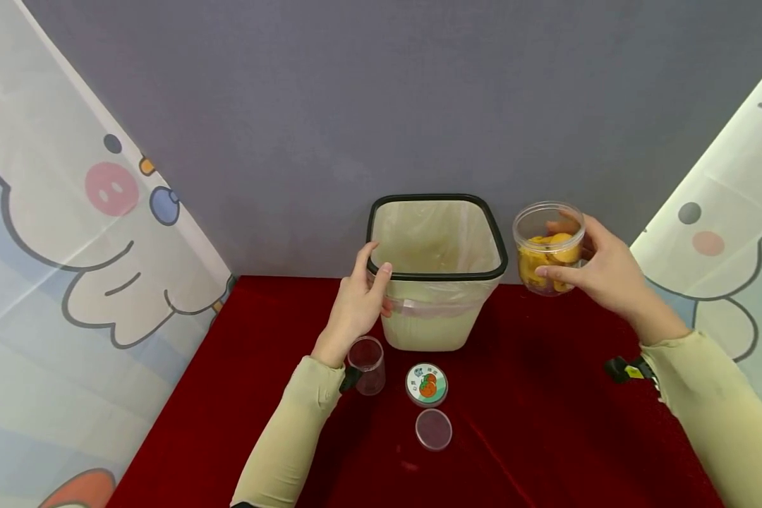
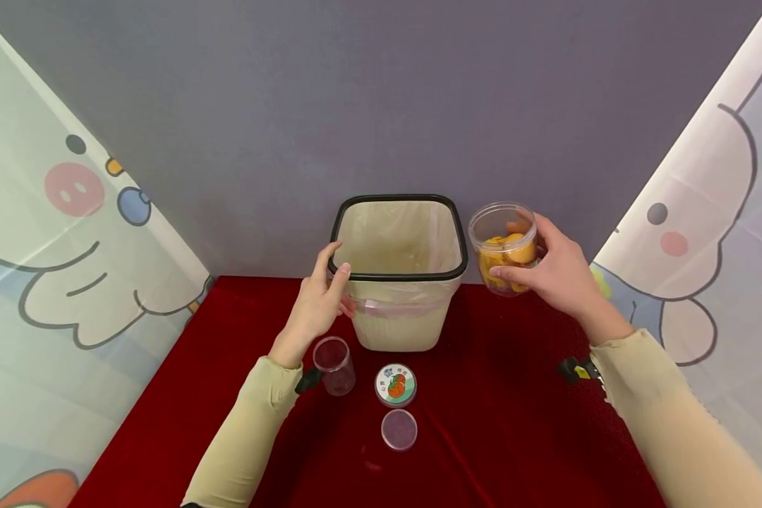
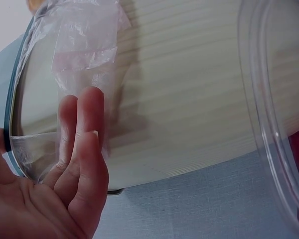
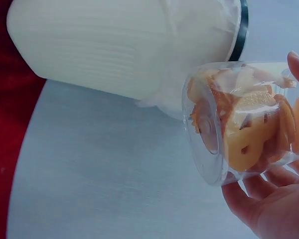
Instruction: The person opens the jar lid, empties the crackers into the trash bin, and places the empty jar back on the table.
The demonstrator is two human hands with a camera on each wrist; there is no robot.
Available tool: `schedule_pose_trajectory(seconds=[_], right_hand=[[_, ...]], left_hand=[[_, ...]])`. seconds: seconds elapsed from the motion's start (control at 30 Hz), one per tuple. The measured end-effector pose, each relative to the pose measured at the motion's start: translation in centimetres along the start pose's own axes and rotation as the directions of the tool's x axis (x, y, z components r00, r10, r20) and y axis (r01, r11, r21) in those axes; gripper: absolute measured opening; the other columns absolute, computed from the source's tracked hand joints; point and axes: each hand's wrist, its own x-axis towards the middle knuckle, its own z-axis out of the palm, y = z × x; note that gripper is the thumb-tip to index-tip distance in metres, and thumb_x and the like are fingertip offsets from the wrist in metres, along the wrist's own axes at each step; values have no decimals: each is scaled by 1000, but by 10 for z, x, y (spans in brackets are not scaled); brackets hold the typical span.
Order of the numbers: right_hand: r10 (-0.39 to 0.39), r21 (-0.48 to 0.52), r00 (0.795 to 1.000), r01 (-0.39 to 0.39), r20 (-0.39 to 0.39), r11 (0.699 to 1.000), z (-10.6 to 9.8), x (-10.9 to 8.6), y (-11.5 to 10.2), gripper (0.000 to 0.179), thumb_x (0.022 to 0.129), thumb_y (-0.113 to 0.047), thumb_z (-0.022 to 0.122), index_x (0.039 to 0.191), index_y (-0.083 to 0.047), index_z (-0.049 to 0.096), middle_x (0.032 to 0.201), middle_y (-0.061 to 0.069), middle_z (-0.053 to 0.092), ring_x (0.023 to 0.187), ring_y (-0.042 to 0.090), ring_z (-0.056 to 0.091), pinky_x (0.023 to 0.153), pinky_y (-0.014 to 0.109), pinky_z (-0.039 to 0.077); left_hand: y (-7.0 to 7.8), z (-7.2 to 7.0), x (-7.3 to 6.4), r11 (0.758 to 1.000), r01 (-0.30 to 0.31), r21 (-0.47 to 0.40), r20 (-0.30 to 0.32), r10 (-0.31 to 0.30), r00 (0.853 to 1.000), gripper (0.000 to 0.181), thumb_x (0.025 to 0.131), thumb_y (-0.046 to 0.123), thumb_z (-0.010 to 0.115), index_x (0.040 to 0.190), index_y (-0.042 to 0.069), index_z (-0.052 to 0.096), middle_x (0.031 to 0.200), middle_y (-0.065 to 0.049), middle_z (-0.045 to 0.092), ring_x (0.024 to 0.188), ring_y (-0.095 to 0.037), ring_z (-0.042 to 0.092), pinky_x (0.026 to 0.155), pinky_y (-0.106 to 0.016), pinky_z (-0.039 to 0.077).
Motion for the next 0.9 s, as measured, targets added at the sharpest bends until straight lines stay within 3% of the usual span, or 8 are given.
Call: schedule_pose_trajectory(seconds=[0.27, 0.47, 0.7, 0.77, 0.9], right_hand=[[-11, -105, 999, 16, 46, 994, -9, 26, -19, 95, 77, -29, 88, 155, -21, 34, 142, 10, 54, 95, 9, 53, 70, 10, 41], [-33, -125, 997, 41, 68, 991, -7, 38, -30, 95, 77, -33, 88, 154, -20, 35, 140, 7, 55, 98, 19, 54, 68, 13, 41], [-56, -141, 996, 66, 72, 988, -4, 50, -40, 98, 72, -36, 91, 153, -19, 38, 138, 7, 56, 108, 27, 58, 71, 14, 40], [-61, -158, 995, 73, 77, 985, -3, 53, -42, 98, 72, -37, 91, 152, -17, 39, 138, 7, 56, 110, 29, 58, 75, 18, 41], [-95, -191, 992, 110, 83, 975, -1, 56, -47, 96, 71, -37, 91, 150, -14, 41, 138, 12, 56, 113, 33, 57, 88, 39, 44]], left_hand=[[4, 0, -1, 999, 12, 48, -15, -11, 1000, 62, 99, 67, 34, 155, 45, 19, 64, -2, 64, 48, -16, 63, 53, -38, 52], [12, 0, 0, 991, 39, 126, -30, -35, 999, 59, 105, 55, 34, 158, 36, 18, 62, 1, 64, 47, -14, 62, 45, -39, 45], [24, -6, 3, 973, 147, 180, -28, -144, 989, 64, 104, 44, 37, 160, 37, 8, 57, 4, 65, 46, -18, 62, 40, -38, 40], [26, -8, 4, 969, 174, 178, -12, -174, 985, 66, 103, 43, 37, 160, 36, 4, 57, 3, 65, 47, -19, 63, 42, -38, 41], [29, -11, 6, 968, 197, 156, 24, -203, 979, 68, 101, 40, 34, 160, 35, 0, 57, 0, 66, 47, -20, 63, 46, -40, 43]])
